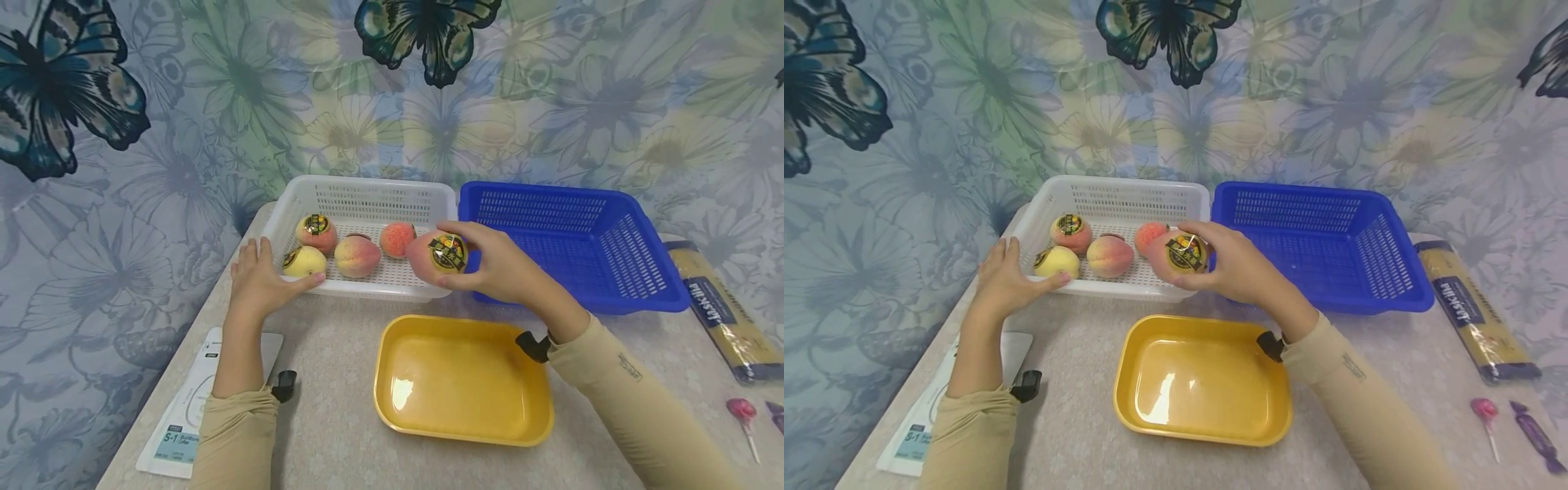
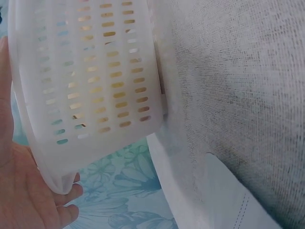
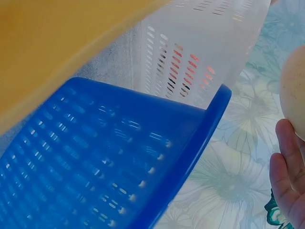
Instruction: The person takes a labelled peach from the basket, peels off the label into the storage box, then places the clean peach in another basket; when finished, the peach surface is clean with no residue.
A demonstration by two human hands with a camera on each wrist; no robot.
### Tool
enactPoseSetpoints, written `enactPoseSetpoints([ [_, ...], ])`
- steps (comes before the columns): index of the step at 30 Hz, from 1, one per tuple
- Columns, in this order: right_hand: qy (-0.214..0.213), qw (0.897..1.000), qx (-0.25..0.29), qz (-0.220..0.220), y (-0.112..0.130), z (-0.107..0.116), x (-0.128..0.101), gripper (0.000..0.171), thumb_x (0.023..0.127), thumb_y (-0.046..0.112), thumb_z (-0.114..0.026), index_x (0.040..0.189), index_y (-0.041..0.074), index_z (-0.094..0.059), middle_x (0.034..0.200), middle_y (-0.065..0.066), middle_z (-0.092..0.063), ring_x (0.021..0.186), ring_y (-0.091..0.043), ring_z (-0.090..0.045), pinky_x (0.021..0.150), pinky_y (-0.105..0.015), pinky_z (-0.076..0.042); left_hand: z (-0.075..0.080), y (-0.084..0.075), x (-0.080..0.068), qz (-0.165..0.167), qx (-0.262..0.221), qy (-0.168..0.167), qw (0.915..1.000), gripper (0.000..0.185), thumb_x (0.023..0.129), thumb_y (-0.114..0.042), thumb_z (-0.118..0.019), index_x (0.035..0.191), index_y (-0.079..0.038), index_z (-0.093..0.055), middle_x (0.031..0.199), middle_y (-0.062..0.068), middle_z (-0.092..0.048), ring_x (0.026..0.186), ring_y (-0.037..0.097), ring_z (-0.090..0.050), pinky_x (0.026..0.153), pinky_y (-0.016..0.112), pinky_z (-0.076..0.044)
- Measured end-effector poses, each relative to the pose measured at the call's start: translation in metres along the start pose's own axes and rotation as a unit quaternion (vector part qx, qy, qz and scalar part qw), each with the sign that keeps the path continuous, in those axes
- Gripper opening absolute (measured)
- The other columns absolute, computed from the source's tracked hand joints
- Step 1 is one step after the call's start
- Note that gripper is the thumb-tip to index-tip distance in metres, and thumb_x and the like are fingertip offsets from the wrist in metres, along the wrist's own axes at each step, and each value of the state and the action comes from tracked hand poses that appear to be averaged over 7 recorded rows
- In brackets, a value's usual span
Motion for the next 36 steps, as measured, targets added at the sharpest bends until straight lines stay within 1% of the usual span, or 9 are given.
enactPoseSetpoints([
  [4, -0.003, 1.000, 0.005, -0.006, 0.000, 0.002, -0.005, 0.080, 0.078, 0.035, -0.085, 0.145, 0.014, -0.049, 0.140, -0.004, -0.056, 0.117, -0.021, -0.059, 0.099, -0.042, -0.053, 0.000, -0.001, -0.001, 0.004, -0.006, 0.004, 1.0000, 0.140, 0.069, -0.080, -0.069, 0.157, 0.003, 0.002, 0.162, 0.033, 0.006, 0.151, 0.048, 0.009, 0.119, 0.068, 0.001],
  [11, 0.000, 1.000, 0.003, 0.003, 0.000, 0.006, -0.016, 0.079, 0.079, 0.035, -0.084, 0.146, 0.012, -0.048, 0.136, -0.004, -0.059, 0.109, -0.021, -0.061, 0.094, -0.040, -0.055, -0.001, 0.000, -0.003, 0.015, -0.017, 0.013, 0.9997, 0.141, 0.069, -0.081, -0.068, 0.157, 0.001, 0.005, 0.162, 0.029, 0.011, 0.151, 0.045, 0.014, 0.119, 0.067, 0.003],
  [16, -0.002, 1.000, 0.004, -0.001, -0.002, 0.008, -0.026, 0.080, 0.078, 0.039, -0.085, 0.145, 0.014, -0.049, 0.136, -0.003, -0.059, 0.110, -0.020, -0.060, 0.093, -0.039, -0.055, -0.001, -0.002, -0.004, 0.014, -0.020, 0.005, 0.9997, 0.138, 0.069, -0.080, -0.069, 0.158, -0.002, 0.002, 0.163, 0.030, 0.010, 0.151, 0.045, 0.013, 0.119, 0.067, 0.004],
  [20, -0.004, 1.000, -0.004, -0.002, -0.001, 0.009, -0.034, 0.080, 0.078, 0.042, -0.084, 0.145, 0.015, -0.049, 0.138, -0.003, -0.058, 0.110, -0.019, -0.060, 0.092, -0.038, -0.056, 0.001, -0.005, -0.005, 0.003, -0.018, -0.009, 0.9998, 0.134, 0.071, -0.078, -0.070, 0.159, -0.005, 0.000, 0.163, 0.029, 0.006, 0.152, 0.045, 0.011, 0.119, 0.066, 0.005],
  [25, -0.009, 1.000, -0.009, -0.002, 0.001, 0.009, -0.043, 0.079, 0.077, 0.042, -0.084, 0.144, 0.016, -0.050, 0.135, 0.000, -0.059, 0.107, -0.017, -0.059, 0.088, -0.037, -0.056, 0.003, -0.017, -0.009, -0.024, -0.008, -0.034, 0.9991, 0.120, 0.076, -0.069, -0.072, 0.160, -0.010, -0.010, 0.165, 0.026, 0.000, 0.152, 0.046, 0.006, 0.119, 0.067, 0.005],
  [28, -0.013, 1.000, -0.008, -0.003, 0.001, 0.009, -0.047, 0.080, 0.076, 0.045, -0.085, 0.143, 0.016, -0.051, 0.135, 0.002, -0.060, 0.108, -0.015, -0.059, 0.090, -0.037, -0.055, 0.006, -0.029, -0.014, -0.048, -0.001, -0.049, 0.9976, 0.108, 0.080, -0.060, -0.074, 0.160, -0.013, -0.018, 0.164, 0.027, -0.005, 0.151, 0.049, 0.000, 0.118, 0.069, 0.002],
  [32, -0.015, 1.000, -0.006, -0.003, 0.001, 0.008, -0.052, 0.078, 0.076, 0.044, -0.085, 0.143, 0.019, -0.052, 0.136, 0.003, -0.059, 0.110, -0.014, -0.059, 0.093, -0.037, -0.054, 0.004, -0.049, -0.022, -0.082, -0.009, -0.056, 0.9950, 0.097, 0.083, -0.049, -0.076, 0.158, -0.015, -0.025, 0.165, 0.024, -0.011, 0.151, 0.049, -0.006, 0.117, 0.070, -0.005],
  [34, -0.015, 1.000, -0.002, -0.001, 0.001, 0.007, -0.055, 0.078, 0.076, 0.043, -0.085, 0.143, 0.020, -0.052, 0.136, 0.004, -0.059, 0.110, -0.014, -0.059, 0.094, -0.038, -0.054, 0.000, -0.062, -0.028, -0.108, -0.022, -0.051, 0.9926, 0.093, 0.084, -0.046, -0.077, 0.157, -0.017, -0.028, 0.165, 0.020, -0.014, 0.151, 0.047, -0.009, 0.117, 0.070, -0.011],
  [36, -0.013, 1.000, 0.003, 0.000, 0.001, 0.006, -0.057, 0.077, 0.077, 0.042, -0.085, 0.143, 0.020, -0.051, 0.136, 0.005, -0.059, 0.111, -0.013, -0.059, 0.095, -0.038, -0.054, -0.005, -0.077, -0.034, -0.142, -0.041, -0.045, 0.9880, 0.091, 0.084, -0.044, -0.077, 0.156, -0.017, -0.030, 0.165, 0.015, -0.019, 0.152, 0.043, -0.013, 0.117, 0.068, -0.016],
])
Point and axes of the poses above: each hand's wrist, its own x-axis towards the middle knuckle, its own z-axis out of the back of the hand, y = z × x, the point moved 8 cm from there along x, towards the middle knuckle
